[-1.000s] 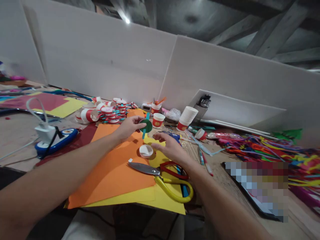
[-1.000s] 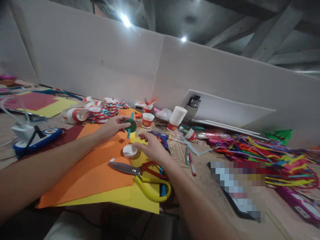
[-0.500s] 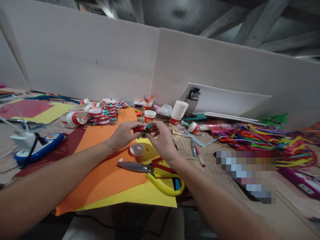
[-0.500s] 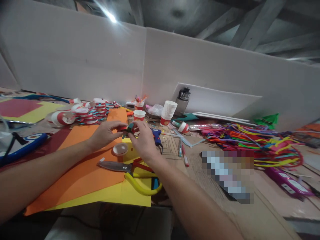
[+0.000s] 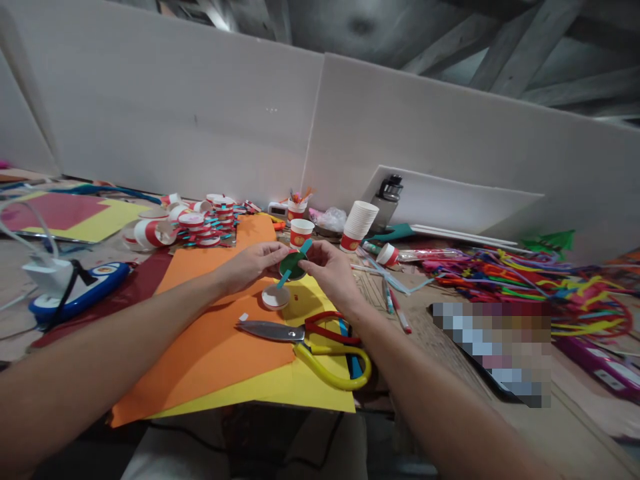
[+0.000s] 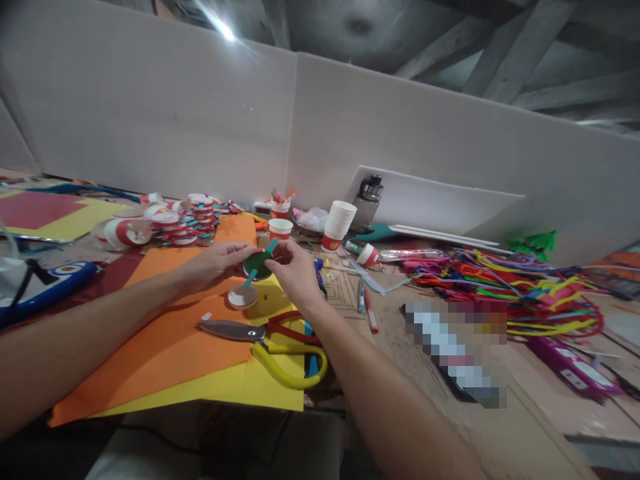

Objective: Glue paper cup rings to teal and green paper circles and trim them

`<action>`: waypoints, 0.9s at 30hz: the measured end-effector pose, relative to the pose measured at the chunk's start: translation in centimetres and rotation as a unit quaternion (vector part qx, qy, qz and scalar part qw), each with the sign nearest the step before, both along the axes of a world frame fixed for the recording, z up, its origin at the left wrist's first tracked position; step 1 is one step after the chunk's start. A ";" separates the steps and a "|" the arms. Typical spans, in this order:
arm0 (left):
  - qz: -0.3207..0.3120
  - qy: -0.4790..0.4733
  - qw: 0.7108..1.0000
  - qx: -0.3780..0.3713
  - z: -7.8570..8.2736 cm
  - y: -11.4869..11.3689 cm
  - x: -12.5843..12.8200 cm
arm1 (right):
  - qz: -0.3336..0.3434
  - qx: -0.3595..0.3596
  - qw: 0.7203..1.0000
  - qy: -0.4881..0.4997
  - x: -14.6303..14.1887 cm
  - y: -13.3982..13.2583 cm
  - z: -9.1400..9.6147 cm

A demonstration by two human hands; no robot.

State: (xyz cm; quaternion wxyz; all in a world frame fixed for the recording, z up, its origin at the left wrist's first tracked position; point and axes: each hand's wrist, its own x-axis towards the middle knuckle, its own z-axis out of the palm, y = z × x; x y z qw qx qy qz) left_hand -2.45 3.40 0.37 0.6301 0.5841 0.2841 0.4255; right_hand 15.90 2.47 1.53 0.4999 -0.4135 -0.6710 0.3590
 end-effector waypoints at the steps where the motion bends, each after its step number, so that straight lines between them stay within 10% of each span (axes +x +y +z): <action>1: -0.005 -0.005 1.000 -0.005 0.0 0.0 0.0 | 0.000 -0.001 1.000 0.001 0.0 0.0 0.0; 22: 0.013 -0.103 0.994 -0.042 0.5 -0.1 0.5 | -0.069 0.117 0.982 -0.132 0.1 -1.0 1.5; 27: 0.046 -0.082 0.991 -0.096 0.7 0.4 0.0 | 0.020 0.007 1.000 -0.012 0.2 -1.1 1.6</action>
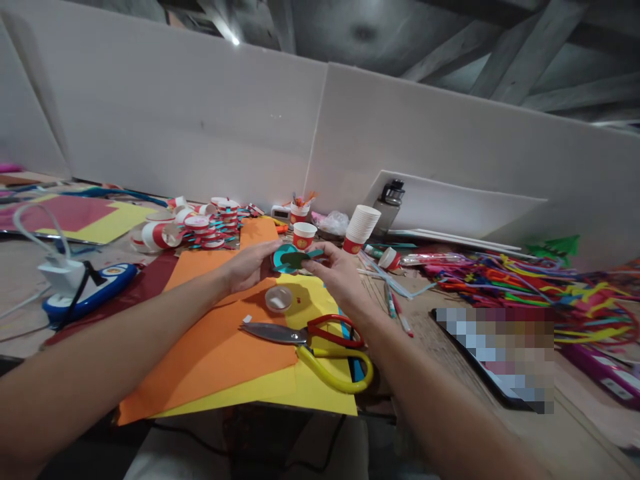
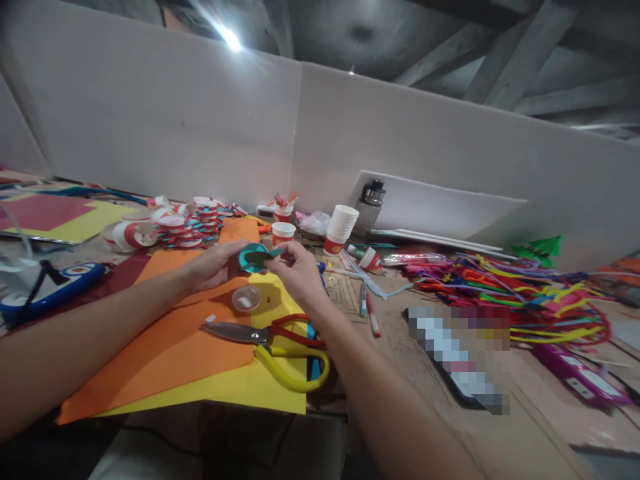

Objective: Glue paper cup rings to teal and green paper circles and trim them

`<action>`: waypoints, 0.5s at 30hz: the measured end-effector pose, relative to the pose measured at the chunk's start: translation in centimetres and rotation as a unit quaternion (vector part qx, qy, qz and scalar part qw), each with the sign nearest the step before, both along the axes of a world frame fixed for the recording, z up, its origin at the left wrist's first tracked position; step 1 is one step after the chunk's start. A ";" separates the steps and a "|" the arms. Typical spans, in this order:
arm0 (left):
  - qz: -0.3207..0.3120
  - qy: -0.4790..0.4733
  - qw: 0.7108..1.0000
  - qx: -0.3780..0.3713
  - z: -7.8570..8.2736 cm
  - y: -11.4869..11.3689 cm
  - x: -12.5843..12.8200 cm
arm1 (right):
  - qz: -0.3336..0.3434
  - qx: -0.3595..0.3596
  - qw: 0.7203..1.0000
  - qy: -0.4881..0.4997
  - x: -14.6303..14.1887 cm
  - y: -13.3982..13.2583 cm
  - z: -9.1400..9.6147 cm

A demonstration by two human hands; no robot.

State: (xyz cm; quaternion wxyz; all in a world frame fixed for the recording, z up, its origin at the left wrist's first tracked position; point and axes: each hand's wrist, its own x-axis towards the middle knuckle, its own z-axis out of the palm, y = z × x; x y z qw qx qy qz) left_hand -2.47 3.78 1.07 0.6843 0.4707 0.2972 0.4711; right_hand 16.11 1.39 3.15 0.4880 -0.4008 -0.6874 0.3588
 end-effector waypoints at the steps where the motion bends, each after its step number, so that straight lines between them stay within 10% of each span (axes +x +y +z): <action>1: -0.003 0.005 1.000 -0.010 0.0 0.2 -0.2 | 0.024 -0.025 0.999 0.028 0.1 0.0 0.0; 7: 0.020 0.056 0.991 -0.120 -0.3 1.4 -1.7 | 0.033 -0.014 0.999 0.027 0.8 0.0 0.1; 15: 0.000 0.022 0.992 -0.121 -0.6 1.8 -2.2 | -0.027 0.353 0.921 -0.159 1.9 -0.5 -0.1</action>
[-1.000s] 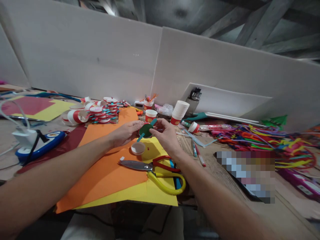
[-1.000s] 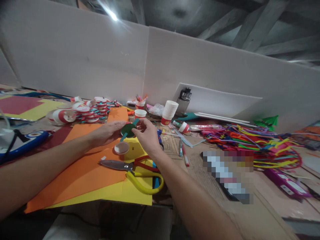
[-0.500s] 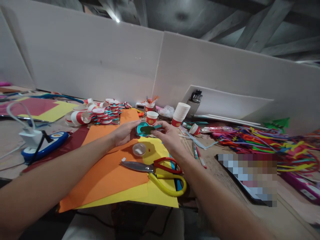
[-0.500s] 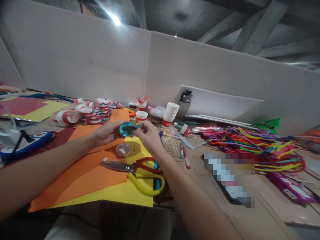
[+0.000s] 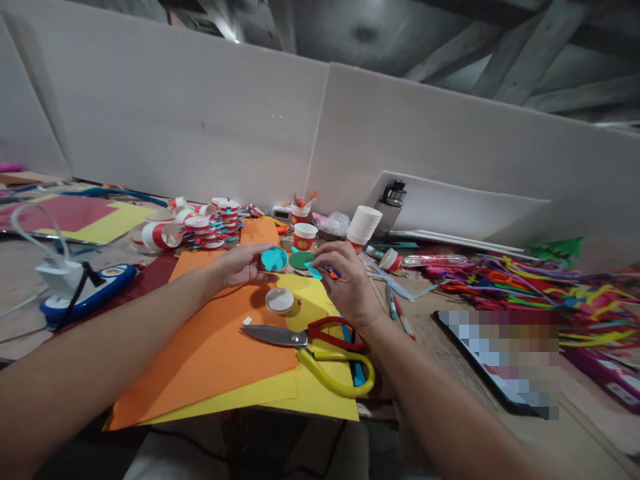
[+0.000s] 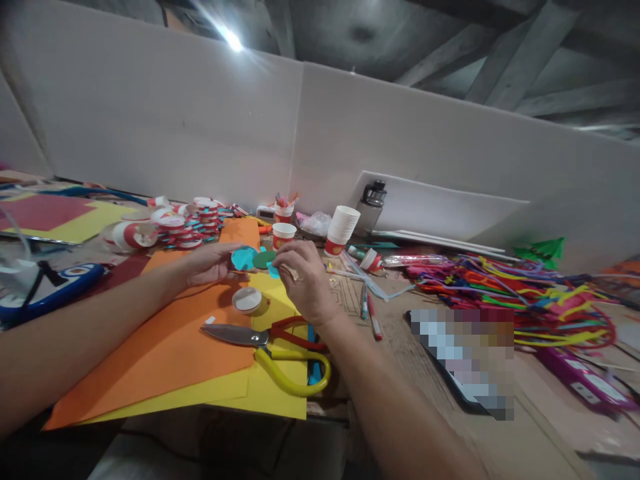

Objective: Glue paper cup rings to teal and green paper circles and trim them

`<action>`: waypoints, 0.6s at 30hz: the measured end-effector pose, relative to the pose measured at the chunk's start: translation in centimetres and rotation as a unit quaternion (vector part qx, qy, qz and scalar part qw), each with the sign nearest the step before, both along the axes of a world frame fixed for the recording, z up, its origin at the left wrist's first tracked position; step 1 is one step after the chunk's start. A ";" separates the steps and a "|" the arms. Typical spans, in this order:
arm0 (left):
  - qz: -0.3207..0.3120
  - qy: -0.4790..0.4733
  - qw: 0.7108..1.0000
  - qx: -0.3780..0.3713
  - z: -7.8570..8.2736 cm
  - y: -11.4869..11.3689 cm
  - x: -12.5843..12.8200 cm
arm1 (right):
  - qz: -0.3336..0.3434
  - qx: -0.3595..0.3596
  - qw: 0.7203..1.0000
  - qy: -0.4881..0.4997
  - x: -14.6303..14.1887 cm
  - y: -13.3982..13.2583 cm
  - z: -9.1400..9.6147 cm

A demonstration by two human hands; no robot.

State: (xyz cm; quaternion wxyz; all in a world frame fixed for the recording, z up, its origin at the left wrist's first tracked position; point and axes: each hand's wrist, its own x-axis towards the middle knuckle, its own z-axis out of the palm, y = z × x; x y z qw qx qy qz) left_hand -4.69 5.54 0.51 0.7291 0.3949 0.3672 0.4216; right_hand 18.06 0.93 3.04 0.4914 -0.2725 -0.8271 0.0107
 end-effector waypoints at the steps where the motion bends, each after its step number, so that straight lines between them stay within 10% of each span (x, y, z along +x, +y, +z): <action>1: -0.003 -0.007 1.000 0.012 0.1 -0.1 0.1 | 0.001 0.029 1.000 -0.009 0.0 -0.1 0.0; 5: 0.030 -0.014 0.999 0.040 0.4 -0.3 0.3 | 0.007 0.029 1.000 -0.005 -0.4 -0.2 -0.2; 8: 0.067 0.003 0.996 0.052 0.2 0.0 0.0 | -0.010 -0.132 0.989 0.072 -0.4 0.4 -0.4; 12: 0.094 0.026 0.994 0.054 -0.1 0.6 -0.4 | -0.044 -0.377 0.916 0.129 0.9 2.1 -0.7; 18: 0.080 0.035 0.995 0.041 -0.2 0.6 -0.3 | -0.118 -0.509 0.845 0.115 2.6 3.1 0.1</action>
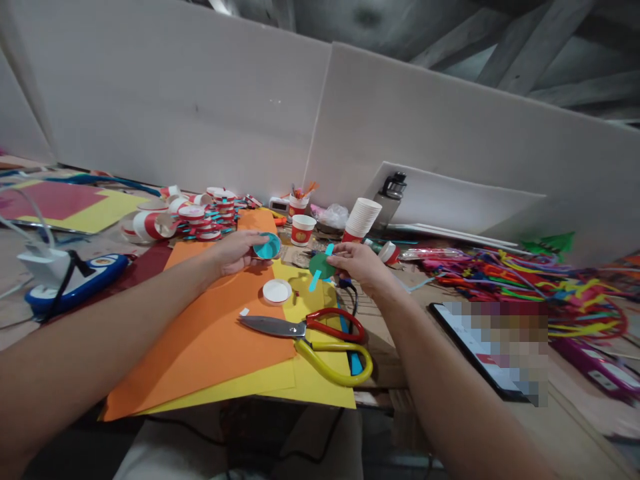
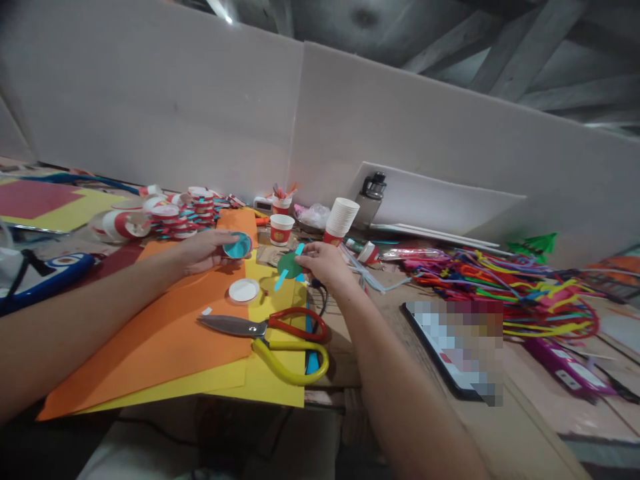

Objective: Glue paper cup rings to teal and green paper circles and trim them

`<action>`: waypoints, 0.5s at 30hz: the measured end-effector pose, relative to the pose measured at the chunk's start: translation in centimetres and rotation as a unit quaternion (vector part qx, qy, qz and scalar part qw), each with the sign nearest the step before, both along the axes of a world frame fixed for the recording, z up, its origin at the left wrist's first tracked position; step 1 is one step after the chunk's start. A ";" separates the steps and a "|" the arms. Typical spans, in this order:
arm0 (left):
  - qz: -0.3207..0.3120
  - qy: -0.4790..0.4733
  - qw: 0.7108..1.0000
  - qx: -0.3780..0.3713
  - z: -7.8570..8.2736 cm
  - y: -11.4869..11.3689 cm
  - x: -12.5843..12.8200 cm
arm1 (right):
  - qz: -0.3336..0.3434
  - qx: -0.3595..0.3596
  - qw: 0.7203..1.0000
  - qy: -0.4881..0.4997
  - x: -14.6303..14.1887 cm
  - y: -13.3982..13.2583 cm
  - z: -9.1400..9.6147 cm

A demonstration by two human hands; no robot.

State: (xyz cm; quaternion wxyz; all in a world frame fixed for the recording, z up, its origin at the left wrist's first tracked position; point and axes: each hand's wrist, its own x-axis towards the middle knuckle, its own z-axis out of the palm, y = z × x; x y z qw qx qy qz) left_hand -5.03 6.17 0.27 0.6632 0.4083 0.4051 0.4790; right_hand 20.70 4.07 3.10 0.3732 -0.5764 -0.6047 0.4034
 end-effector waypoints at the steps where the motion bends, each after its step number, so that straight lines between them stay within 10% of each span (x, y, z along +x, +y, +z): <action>1: -0.003 0.001 1.000 -0.001 0.0 0.0 0.0 | 0.005 -0.016 1.000 -0.019 0.0 -0.1 0.0; 6: -0.009 -0.001 1.000 -0.015 -0.1 0.0 0.1 | 0.066 0.006 0.978 -0.196 -0.6 -0.2 -0.5; 10: 0.005 -0.028 0.999 -0.031 0.3 -0.2 0.5 | -0.043 0.149 0.907 -0.391 0.1 0.0 -0.3; 15: 0.020 -0.048 0.997 -0.054 0.6 -0.3 1.2 | -0.050 0.060 0.893 -0.443 1.1 0.9 -1.1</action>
